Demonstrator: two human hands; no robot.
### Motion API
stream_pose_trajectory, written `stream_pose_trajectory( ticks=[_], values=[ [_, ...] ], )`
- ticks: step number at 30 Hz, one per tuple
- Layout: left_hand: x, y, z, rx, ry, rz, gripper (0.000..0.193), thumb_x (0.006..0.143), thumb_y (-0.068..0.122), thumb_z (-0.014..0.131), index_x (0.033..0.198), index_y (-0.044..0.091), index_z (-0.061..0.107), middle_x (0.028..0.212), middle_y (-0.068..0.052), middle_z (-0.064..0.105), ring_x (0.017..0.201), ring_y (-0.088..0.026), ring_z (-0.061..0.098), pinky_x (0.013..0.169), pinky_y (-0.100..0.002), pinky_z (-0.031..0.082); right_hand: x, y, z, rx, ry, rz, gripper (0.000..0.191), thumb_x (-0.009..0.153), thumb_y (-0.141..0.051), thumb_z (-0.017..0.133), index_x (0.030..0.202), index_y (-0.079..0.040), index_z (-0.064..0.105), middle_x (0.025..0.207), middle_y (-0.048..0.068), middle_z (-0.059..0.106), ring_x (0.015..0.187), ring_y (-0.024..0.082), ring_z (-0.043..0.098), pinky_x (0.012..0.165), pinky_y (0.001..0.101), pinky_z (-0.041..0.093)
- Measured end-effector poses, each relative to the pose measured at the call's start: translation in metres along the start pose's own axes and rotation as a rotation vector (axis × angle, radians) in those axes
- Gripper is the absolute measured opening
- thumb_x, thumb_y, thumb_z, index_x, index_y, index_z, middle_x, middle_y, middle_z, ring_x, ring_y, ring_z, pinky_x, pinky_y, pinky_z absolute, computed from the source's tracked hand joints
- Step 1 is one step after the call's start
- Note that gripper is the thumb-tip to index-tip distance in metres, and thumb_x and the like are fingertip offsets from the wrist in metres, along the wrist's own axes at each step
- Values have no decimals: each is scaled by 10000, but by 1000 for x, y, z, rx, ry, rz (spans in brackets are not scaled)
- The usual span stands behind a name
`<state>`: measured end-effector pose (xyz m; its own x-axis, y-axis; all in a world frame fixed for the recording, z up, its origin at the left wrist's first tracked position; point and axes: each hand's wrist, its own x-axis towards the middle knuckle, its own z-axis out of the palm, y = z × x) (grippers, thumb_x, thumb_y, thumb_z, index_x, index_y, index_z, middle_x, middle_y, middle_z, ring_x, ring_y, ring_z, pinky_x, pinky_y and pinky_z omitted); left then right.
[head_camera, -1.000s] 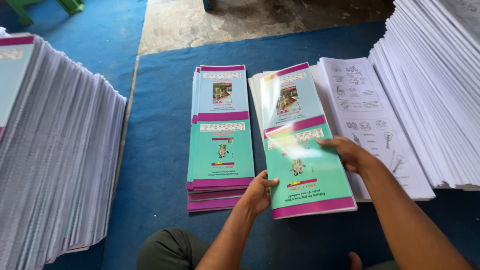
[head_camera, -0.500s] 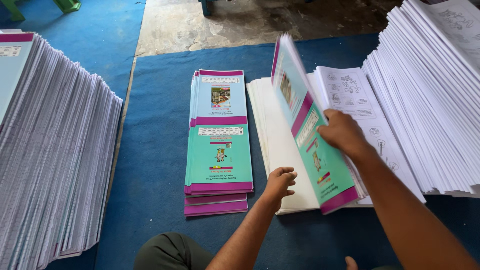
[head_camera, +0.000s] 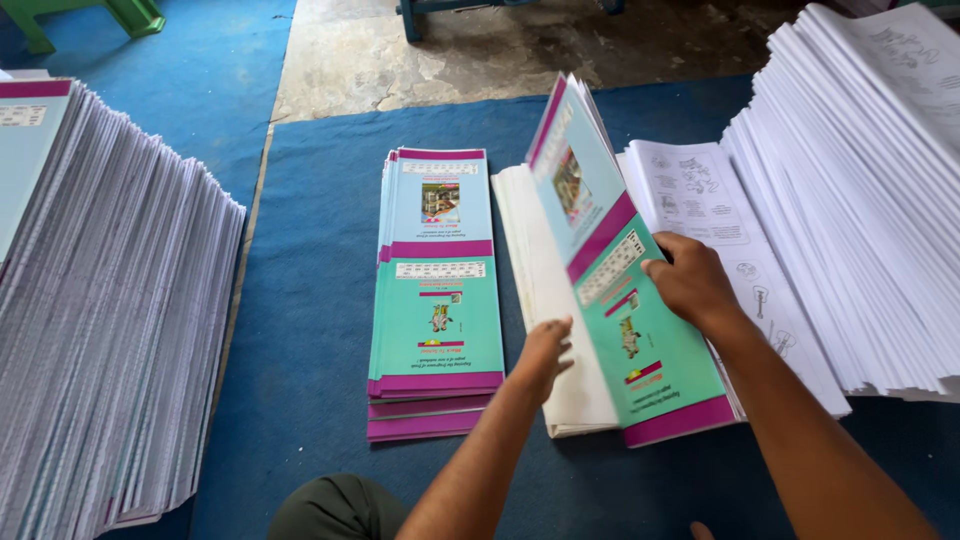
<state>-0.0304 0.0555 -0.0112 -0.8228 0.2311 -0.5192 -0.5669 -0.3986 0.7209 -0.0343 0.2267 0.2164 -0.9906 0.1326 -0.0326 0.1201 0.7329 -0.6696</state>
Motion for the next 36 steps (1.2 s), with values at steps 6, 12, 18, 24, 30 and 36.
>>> stream_pose_trajectory(
  ticks=[6,12,18,24,30,36],
  values=[
    [2,85,19,-105,-93,158,515,940,330,647,1348,34,541,1301,-178,625,1191,-329,591,976,-557,502,-20,16,-12,538,-44,-114,360,941,-107,610,1283,-10,663,1123,143,739,978,190,701,867,325,560],
    [-23,155,32,-14,-109,410,442,888,38,673,1315,46,556,1163,-189,659,1065,-302,679,928,-440,578,-13,39,-18,527,-34,-102,327,941,-101,644,1256,-17,614,1095,147,742,1001,213,708,877,349,584],
    [-56,165,54,-33,-173,596,283,931,-18,615,1202,54,579,1092,-104,711,1009,-208,685,900,-394,579,14,46,-21,475,36,-83,391,887,17,660,1232,9,476,1135,211,681,1079,249,687,939,384,567],
    [-72,157,58,6,-234,758,274,947,-17,613,1212,43,575,1116,-101,708,1056,-187,662,962,-364,551,20,56,-15,559,78,-162,422,883,76,615,1270,27,454,1168,199,659,1145,256,650,1004,383,523],
    [-83,142,57,342,-129,780,287,935,42,669,1210,45,586,1083,-100,705,1052,-195,660,953,-364,530,21,67,-10,568,77,-114,432,878,89,649,1274,22,492,1244,161,668,1195,243,625,1047,379,475],
    [-72,138,51,432,-186,827,214,991,123,649,1182,36,606,1081,-116,715,1057,-205,676,952,-379,545,16,65,-15,569,-7,-156,408,906,18,648,1291,-14,517,1280,151,653,1240,251,590,1069,403,463]
  ],
)
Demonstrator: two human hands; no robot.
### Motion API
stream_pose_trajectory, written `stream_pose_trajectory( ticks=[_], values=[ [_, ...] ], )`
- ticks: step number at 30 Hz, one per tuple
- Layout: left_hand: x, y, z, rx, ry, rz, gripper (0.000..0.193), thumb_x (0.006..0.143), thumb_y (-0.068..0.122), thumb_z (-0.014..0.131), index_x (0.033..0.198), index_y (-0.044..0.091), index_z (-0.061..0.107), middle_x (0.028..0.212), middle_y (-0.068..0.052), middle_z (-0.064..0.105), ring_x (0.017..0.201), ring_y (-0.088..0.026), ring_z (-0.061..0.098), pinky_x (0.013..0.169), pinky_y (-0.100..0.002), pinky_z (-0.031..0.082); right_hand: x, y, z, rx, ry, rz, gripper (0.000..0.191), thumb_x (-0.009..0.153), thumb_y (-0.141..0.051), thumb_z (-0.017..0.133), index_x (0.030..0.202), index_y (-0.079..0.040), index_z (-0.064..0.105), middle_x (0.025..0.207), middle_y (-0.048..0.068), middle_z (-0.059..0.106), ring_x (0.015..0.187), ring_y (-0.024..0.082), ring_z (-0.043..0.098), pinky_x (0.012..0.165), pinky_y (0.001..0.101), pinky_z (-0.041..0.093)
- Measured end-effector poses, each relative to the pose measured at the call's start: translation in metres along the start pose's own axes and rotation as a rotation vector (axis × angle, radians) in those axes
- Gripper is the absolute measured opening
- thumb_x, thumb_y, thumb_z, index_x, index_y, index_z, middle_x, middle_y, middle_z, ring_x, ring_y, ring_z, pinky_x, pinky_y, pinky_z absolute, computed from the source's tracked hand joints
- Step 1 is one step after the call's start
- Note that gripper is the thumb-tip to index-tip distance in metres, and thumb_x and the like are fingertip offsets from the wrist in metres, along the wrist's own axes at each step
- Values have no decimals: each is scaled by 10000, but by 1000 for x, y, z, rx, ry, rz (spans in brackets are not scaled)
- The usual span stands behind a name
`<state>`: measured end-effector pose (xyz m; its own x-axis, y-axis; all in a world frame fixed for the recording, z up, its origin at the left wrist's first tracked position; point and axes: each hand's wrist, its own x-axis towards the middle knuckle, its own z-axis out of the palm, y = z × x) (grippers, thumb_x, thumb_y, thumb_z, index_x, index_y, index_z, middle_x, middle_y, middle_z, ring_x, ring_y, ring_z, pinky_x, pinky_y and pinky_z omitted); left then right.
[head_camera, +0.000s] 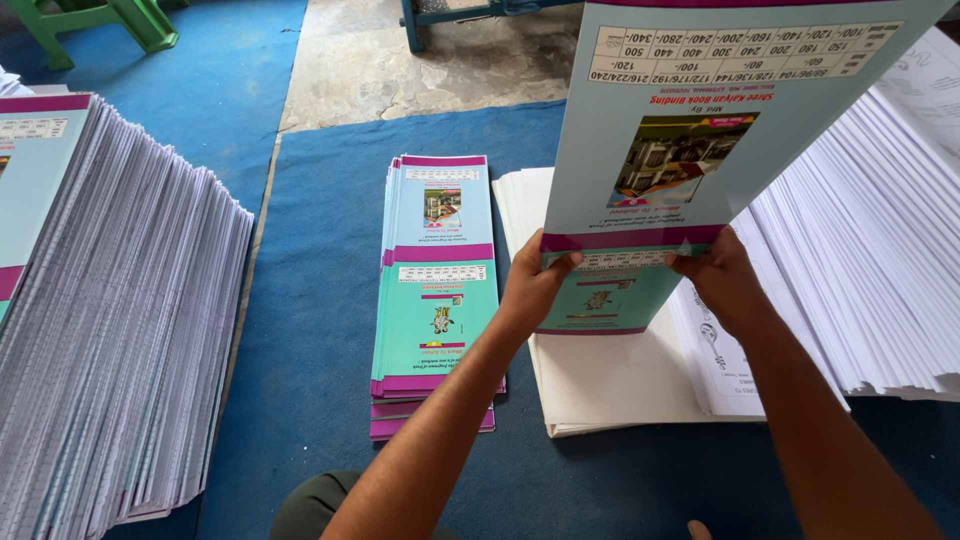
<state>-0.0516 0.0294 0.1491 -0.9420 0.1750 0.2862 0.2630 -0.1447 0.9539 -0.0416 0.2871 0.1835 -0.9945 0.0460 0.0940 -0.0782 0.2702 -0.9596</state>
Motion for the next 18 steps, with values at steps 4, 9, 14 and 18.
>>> stream_pose_trajectory(
  ticks=[4,9,14,18],
  values=[
    [2,-13,-3,27,35,-23,228,1008,107,598,1219,43,536,1103,-124,683,1092,-217,665,966,-381,530,-3,-9,3,-71,-19,102,373,962,-113,624,1312,-43,517,1301,126,651,1292,239,554,1096,426,420],
    [-14,-31,-3,178,106,-52,216,995,77,576,1201,32,531,1088,-164,695,1044,-272,685,922,-394,541,-2,-3,4,-80,-35,67,362,990,-150,584,1329,-46,513,1312,126,641,1310,243,537,1121,428,402],
    [-23,-41,2,235,152,-124,237,981,77,587,1209,54,529,1095,-181,708,1043,-292,707,909,-416,546,2,23,3,-53,-48,46,348,1032,-163,559,1352,-43,496,1327,128,628,1316,235,525,1133,414,388],
    [-21,-36,2,237,170,-131,237,973,70,588,1208,50,564,1089,-183,732,1025,-296,718,901,-415,547,-1,48,5,-145,-44,-4,382,982,-66,569,1353,-31,486,1301,132,640,1266,232,558,1091,402,410]
  ],
)
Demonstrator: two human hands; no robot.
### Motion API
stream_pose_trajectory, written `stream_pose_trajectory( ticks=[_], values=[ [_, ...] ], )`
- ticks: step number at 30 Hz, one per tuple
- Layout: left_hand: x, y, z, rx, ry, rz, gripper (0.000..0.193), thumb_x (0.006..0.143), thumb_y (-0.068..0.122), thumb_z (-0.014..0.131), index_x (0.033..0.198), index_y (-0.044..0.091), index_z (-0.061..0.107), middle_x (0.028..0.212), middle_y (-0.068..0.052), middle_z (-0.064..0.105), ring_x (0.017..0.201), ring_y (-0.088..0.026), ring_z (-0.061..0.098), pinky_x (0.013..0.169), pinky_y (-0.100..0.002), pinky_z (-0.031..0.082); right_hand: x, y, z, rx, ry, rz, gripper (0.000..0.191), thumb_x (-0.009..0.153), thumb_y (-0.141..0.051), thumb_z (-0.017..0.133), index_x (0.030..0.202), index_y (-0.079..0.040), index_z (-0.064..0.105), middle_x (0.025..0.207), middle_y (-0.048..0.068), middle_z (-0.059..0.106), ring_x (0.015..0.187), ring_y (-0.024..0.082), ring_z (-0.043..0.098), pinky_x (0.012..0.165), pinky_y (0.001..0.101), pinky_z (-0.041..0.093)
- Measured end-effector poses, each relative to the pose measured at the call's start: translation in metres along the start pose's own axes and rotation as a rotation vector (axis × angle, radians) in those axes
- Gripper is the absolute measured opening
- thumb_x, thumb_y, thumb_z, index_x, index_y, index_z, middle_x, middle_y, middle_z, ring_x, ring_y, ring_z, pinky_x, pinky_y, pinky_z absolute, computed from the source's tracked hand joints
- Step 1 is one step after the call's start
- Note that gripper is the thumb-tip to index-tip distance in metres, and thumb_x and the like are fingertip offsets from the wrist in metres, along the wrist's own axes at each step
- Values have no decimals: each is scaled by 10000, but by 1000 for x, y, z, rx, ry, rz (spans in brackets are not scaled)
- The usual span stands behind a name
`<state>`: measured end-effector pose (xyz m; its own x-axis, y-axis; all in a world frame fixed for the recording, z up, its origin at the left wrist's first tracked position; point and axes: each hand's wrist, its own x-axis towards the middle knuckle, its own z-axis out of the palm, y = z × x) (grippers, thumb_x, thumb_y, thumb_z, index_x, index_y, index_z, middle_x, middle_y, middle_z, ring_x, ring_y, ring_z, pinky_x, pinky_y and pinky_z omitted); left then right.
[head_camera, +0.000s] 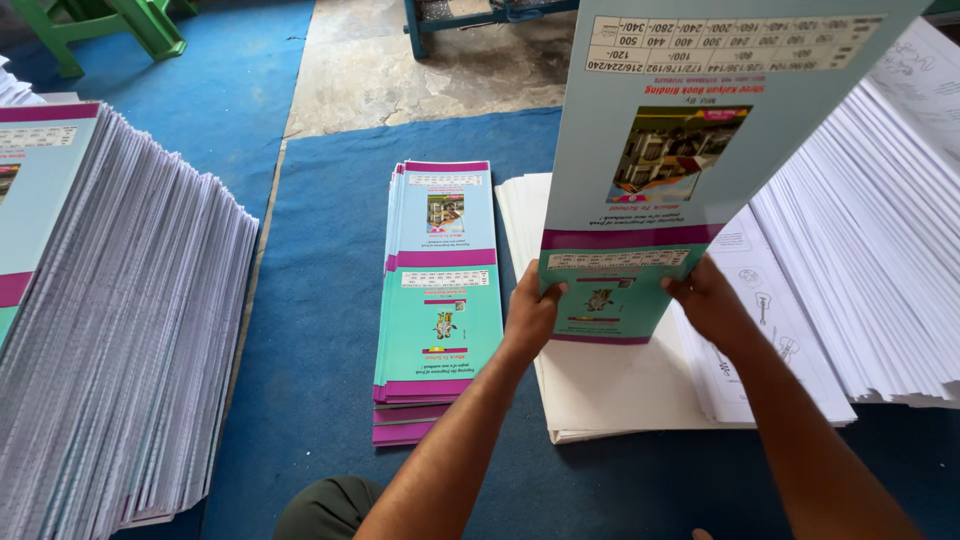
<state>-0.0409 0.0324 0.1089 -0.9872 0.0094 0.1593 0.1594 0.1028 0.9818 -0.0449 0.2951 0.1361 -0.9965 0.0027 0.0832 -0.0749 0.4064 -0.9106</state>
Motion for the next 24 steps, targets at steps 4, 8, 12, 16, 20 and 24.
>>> stream_pose_trajectory(
  ticks=[4,8,12,16,20,24],
  values=[
    [-1,17,-3,3,-25,-53,218,983,85,584,1198,52,593,1077,-178,745,1018,-275,720,902,-398,543,-8,2,1,-65,67,72,359,984,-48,573,1340,-35,532,1255,139,679,1175,257,632,1035,398,478],
    [-11,38,-22,47,-27,-3,258,949,81,611,1202,36,587,1058,-187,746,981,-281,729,870,-401,558,-22,-24,1,-108,59,20,356,991,-77,583,1339,-29,527,1274,155,671,1230,249,615,1029,399,479],
    [-21,66,-53,47,-24,37,302,911,71,619,1199,11,551,1050,-197,721,961,-290,724,845,-409,570,-42,-66,10,-129,13,48,402,974,-108,610,1361,-33,529,1215,164,706,1164,246,672,968,396,539],
    [-28,99,-95,113,21,104,336,851,28,645,1178,-24,582,1063,-220,696,966,-306,696,847,-430,556,-51,-111,31,-79,-55,36,416,949,-90,615,1354,-16,553,1161,145,745,1074,231,717,901,371,576],
    [-38,129,-151,93,4,-208,367,852,45,620,1208,-30,574,1093,-229,698,939,-306,716,859,-416,584,-63,-150,62,88,-182,9,411,949,-92,607,1344,11,560,1089,131,754,932,190,723,781,348,593],
    [-50,152,-223,102,20,-286,381,814,36,624,1175,-85,630,1049,-257,724,898,-321,722,843,-439,584,-73,-187,111,173,-300,-15,439,933,-118,621,1347,15,563,1011,141,756,803,182,710,665,344,578]
  ],
)
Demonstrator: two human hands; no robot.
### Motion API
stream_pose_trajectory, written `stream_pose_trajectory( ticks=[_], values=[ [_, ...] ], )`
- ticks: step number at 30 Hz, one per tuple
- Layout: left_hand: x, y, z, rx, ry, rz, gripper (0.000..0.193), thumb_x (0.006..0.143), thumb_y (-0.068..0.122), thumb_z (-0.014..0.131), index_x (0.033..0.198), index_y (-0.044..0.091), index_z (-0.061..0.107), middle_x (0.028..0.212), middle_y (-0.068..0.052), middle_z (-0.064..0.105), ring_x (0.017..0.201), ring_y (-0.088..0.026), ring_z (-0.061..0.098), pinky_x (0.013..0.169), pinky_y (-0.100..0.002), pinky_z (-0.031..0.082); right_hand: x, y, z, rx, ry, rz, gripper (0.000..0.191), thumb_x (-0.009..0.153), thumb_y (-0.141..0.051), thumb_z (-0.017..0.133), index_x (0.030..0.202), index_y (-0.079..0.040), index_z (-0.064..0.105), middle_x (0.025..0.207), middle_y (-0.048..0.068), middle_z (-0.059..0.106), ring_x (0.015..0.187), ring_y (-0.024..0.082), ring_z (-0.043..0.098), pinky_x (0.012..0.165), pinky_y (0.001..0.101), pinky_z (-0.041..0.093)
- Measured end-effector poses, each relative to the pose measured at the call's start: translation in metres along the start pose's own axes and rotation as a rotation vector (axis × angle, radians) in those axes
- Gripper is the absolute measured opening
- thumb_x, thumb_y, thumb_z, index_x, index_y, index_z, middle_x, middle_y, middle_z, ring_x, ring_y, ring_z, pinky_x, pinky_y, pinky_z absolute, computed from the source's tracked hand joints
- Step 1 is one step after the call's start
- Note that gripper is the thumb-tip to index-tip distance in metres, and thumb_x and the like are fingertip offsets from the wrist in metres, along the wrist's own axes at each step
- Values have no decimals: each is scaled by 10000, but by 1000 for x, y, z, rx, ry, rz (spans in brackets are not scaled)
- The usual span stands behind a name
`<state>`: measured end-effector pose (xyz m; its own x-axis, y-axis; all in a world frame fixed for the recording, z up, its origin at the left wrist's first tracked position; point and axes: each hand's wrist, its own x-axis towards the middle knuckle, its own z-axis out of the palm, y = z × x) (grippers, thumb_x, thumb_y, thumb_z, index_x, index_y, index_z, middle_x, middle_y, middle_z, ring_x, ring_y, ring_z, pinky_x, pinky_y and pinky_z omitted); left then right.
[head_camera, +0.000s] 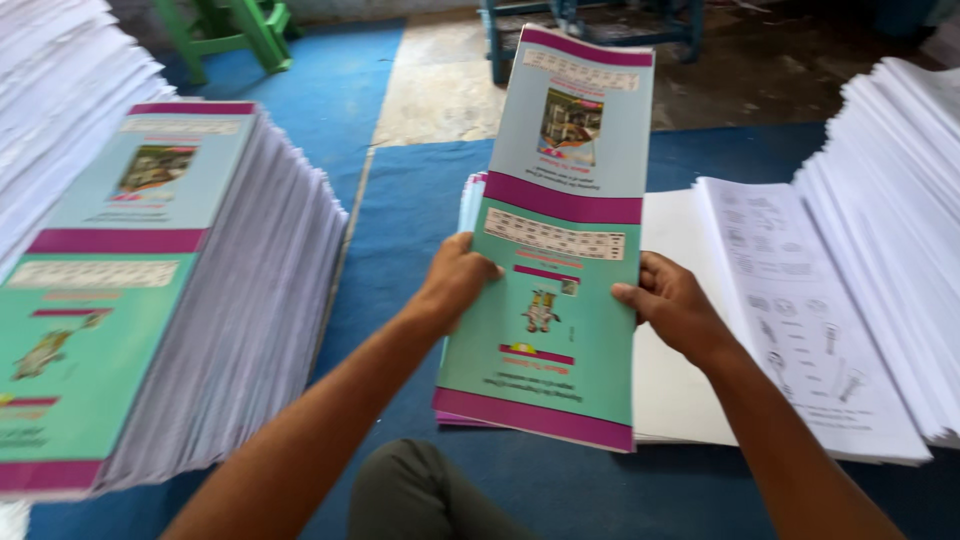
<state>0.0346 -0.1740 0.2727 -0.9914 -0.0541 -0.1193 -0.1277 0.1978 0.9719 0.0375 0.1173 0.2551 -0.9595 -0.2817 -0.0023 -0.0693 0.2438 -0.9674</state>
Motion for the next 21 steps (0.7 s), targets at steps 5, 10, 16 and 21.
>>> stream_pose_trajectory(
  ticks=[5,10,16,21],
  values=[
    [-23,6,-90,-91,42,-62,355,771,8,619,1109,-93,660,970,-238,729,844,-331,729,805,-446,597,10,-42,75,-20,-94,-28,415,951,-154,624,1319,34,590,1000,147,771,811,179,723,657,323,577],
    [-55,12,-181,-137,122,-88,325,742,-13,625,1046,-112,682,929,-229,720,812,-334,720,743,-472,596,24,-86,152,85,-208,-84,464,921,-126,609,1359,9,542,1067,128,753,868,182,731,690,332,614],
    [-101,21,-283,45,317,-177,256,751,1,695,982,-106,674,909,-235,686,808,-347,687,729,-503,551,38,-119,249,165,-328,-130,413,940,-132,624,1307,50,568,1103,157,752,912,201,743,709,355,631],
    [-136,18,-360,60,424,-214,262,735,13,702,974,-94,698,932,-234,704,844,-352,707,767,-484,570,45,-141,334,276,-430,-156,368,954,-110,611,1276,62,563,1106,165,744,926,218,755,729,371,660]
  ],
)
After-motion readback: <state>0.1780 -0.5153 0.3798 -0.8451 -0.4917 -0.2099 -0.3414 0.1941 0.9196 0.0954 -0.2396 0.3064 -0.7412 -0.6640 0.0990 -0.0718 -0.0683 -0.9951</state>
